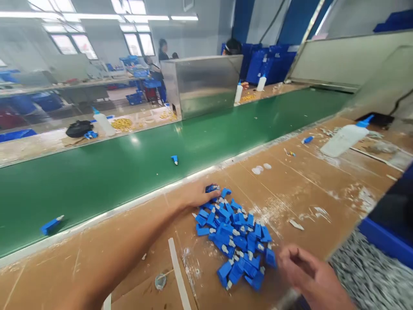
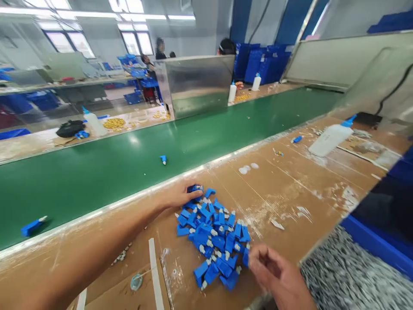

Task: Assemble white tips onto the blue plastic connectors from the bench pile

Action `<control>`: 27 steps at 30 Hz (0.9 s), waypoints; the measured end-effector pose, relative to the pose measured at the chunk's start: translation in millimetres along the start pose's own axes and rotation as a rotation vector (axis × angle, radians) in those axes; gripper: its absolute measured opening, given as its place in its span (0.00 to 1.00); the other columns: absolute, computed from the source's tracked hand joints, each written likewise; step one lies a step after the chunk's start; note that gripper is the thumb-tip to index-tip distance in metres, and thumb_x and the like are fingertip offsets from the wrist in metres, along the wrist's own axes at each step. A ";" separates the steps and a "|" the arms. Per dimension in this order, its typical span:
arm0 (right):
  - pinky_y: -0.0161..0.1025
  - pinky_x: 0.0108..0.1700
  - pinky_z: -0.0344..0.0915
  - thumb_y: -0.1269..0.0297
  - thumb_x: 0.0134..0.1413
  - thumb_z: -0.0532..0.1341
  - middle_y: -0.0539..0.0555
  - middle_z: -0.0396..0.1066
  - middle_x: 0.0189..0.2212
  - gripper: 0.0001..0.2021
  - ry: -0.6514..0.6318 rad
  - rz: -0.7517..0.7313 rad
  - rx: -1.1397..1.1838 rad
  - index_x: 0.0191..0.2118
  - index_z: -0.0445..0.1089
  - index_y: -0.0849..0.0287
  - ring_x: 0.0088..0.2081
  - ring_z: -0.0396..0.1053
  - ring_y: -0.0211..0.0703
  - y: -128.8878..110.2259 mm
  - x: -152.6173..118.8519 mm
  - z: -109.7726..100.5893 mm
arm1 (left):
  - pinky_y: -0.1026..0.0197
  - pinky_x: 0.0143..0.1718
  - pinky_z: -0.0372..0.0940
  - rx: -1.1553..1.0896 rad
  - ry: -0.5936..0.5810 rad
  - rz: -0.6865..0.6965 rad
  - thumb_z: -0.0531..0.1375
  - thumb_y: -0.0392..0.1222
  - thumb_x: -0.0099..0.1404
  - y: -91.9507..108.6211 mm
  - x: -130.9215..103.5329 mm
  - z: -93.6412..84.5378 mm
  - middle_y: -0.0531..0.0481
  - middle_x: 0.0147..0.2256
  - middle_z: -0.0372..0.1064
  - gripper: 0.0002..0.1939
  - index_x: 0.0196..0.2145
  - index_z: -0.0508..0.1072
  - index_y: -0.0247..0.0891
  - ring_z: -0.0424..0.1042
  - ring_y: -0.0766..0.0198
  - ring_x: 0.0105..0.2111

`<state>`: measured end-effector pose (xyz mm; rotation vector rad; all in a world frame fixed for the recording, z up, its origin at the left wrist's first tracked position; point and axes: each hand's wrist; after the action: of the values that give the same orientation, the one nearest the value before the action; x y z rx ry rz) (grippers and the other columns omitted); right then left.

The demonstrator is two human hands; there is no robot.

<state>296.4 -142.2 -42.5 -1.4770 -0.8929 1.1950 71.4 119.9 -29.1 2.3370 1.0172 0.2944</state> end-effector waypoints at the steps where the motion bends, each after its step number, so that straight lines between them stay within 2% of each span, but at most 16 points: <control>1: 0.33 0.25 0.62 0.46 0.53 0.66 0.48 0.63 0.23 0.17 0.051 -0.057 -0.028 0.30 0.71 0.56 0.24 0.61 0.39 -0.6 9.2 1.0 | 0.60 0.49 0.67 -0.036 -0.012 0.050 0.54 0.53 0.70 9.0 -2.7 8.9 0.50 0.49 0.75 0.19 0.53 0.74 0.44 0.74 0.60 0.46; 2: 0.36 0.32 0.67 0.47 0.54 0.65 0.51 0.69 0.28 0.16 0.118 -0.098 -0.077 0.35 0.73 0.56 0.30 0.67 0.43 0.5 19.4 2.6 | 0.61 0.50 0.66 -0.064 -0.018 0.090 0.52 0.54 0.72 17.0 -6.0 16.3 0.50 0.50 0.75 0.21 0.54 0.73 0.44 0.73 0.60 0.47; 4: 0.43 0.44 0.70 0.47 0.56 0.63 0.56 0.74 0.39 0.17 0.277 -0.200 -0.180 0.41 0.72 0.56 0.41 0.72 0.50 8.1 39.3 7.2 | 0.62 0.51 0.66 -0.089 -0.023 0.147 0.49 0.54 0.73 27.4 -12.0 23.6 0.50 0.50 0.76 0.21 0.53 0.74 0.44 0.73 0.60 0.48; 7: 0.50 0.52 0.68 0.46 0.57 0.62 0.59 0.75 0.43 0.19 0.395 -0.224 -0.328 0.44 0.72 0.57 0.46 0.72 0.54 27.9 57.8 15.9 | 0.61 0.53 0.64 -0.046 0.023 0.132 0.53 0.54 0.70 23.1 -10.4 12.0 0.49 0.48 0.76 0.19 0.49 0.77 0.45 0.72 0.59 0.49; 10: 0.50 0.51 0.69 0.44 0.55 0.62 0.58 0.76 0.41 0.21 0.546 -0.220 -0.288 0.42 0.72 0.58 0.44 0.73 0.53 43.5 60.7 20.2 | 0.51 0.60 0.58 0.067 0.251 -0.113 0.52 0.52 0.71 -6.8 7.3 -23.0 0.40 0.55 0.69 0.20 0.53 0.73 0.41 0.65 0.52 0.57; 13: 0.44 0.44 0.72 0.43 0.52 0.64 0.56 0.77 0.36 0.22 0.537 -0.186 -0.218 0.39 0.73 0.59 0.39 0.75 0.51 45.7 57.8 18.2 | 0.39 0.60 0.54 0.161 0.462 -0.439 0.54 0.47 0.71 -47.5 26.6 -62.1 0.31 0.59 0.60 0.23 0.60 0.66 0.36 0.56 0.41 0.63; 15: 0.40 0.40 0.73 0.42 0.51 0.64 0.55 0.77 0.32 0.22 0.476 -0.129 -0.237 0.37 0.73 0.59 0.36 0.75 0.50 42.8 57.0 16.2 | 0.36 0.57 0.57 0.173 0.515 -0.595 0.58 0.46 0.68 -69.4 33.3 -79.9 0.30 0.59 0.59 0.25 0.60 0.65 0.34 0.59 0.39 0.61; 18: 0.38 0.37 0.73 0.41 0.49 0.65 0.53 0.78 0.30 0.22 0.449 -0.109 -0.253 0.35 0.73 0.58 0.33 0.75 0.49 39.7 59.5 15.6 | 0.40 0.53 0.65 0.112 0.516 -0.691 0.61 0.46 0.68 -86.4 33.2 -92.3 0.39 0.56 0.65 0.21 0.56 0.68 0.37 0.67 0.49 0.54; 20: 0.38 0.36 0.73 0.41 0.47 0.66 0.53 0.78 0.29 0.23 0.451 -0.125 -0.226 0.34 0.73 0.58 0.33 0.75 0.49 39.1 62.6 16.2 | 0.45 0.50 0.68 0.030 0.516 -0.698 0.60 0.46 0.69 -87.1 27.8 -96.1 0.43 0.54 0.68 0.18 0.54 0.70 0.37 0.70 0.54 0.50; 23: 0.40 0.38 0.73 0.42 0.48 0.66 0.55 0.77 0.30 0.22 0.488 -0.170 -0.169 0.36 0.73 0.59 0.34 0.75 0.50 36.4 62.8 16.8 | 0.49 0.44 0.71 -0.157 0.528 -0.656 0.60 0.46 0.69 -74.6 9.2 -101.1 0.43 0.49 0.70 0.17 0.52 0.70 0.36 0.73 0.57 0.44; 25: 0.42 0.39 0.72 0.44 0.51 0.65 0.56 0.76 0.32 0.21 0.584 -0.215 -0.181 0.37 0.72 0.60 0.35 0.74 0.51 31.4 54.3 18.1 | 0.55 0.39 0.72 -0.323 0.533 -0.591 0.59 0.45 0.69 -59.4 -16.5 -103.3 0.45 0.42 0.73 0.17 0.52 0.69 0.35 0.74 0.61 0.38; 27: 0.44 0.43 0.70 0.47 0.55 0.65 0.57 0.75 0.34 0.19 0.719 -0.305 -0.283 0.38 0.71 0.60 0.36 0.73 0.51 23.4 36.2 23.4 | 0.61 0.35 0.71 -0.495 0.537 -0.517 0.59 0.45 0.69 -40.4 -56.7 -103.0 0.47 0.36 0.73 0.19 0.54 0.68 0.35 0.74 0.64 0.33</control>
<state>281.4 -107.8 -74.1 -1.7447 -0.7547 0.2677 -33.9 143.4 32.7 1.5120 1.5437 0.8773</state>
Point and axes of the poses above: each hand's wrist, its own x-axis towards the middle knuckle, its own z-axis out of the palm, y = z × x
